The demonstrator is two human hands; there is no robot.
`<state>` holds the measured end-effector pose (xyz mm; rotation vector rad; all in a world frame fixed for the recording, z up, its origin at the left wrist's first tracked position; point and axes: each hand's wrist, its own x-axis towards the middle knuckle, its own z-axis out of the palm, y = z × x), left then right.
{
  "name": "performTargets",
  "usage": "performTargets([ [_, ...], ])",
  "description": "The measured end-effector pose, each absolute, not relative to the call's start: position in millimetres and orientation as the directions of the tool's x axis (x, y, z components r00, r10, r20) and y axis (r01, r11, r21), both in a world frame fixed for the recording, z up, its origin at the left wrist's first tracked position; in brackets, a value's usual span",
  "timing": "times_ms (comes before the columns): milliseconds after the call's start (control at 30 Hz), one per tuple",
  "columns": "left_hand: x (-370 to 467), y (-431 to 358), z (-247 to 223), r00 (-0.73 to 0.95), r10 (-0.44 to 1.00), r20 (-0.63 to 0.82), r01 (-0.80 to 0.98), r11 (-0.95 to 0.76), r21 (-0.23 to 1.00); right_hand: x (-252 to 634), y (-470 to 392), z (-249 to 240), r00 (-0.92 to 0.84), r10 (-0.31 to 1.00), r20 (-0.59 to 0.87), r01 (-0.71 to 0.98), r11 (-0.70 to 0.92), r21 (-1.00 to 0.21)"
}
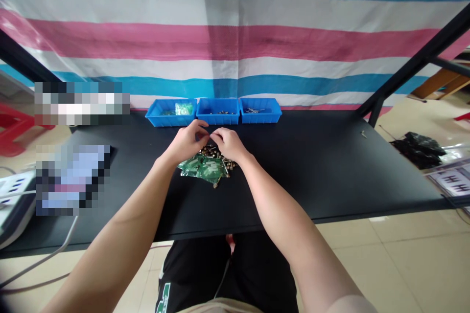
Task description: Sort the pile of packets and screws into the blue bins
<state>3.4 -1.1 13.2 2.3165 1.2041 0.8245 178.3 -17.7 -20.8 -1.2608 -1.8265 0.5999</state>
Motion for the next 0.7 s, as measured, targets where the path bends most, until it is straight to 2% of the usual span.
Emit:
performTargets([
  [233, 6, -5, 18, 0.529, 0.754, 0.390, 0.536, -0.653, 0.535, 178, -19, -20, -0.050, 0.938, 0.342, 0.440, 0.328, -0.836],
  [467, 6, -2, 13, 0.442, 0.780, 0.443, 0.540, -0.626, 0.562, 178, -19, -23, -0.060, 0.925, 0.376, 0.430, 0.364, -0.826],
  [700, 5, 1, 9, 0.281, 0.854, 0.437, 0.639, -0.506, 0.579, 181, -14, -30, -0.068, 0.943, 0.325, 0.469, 0.318, -0.824],
])
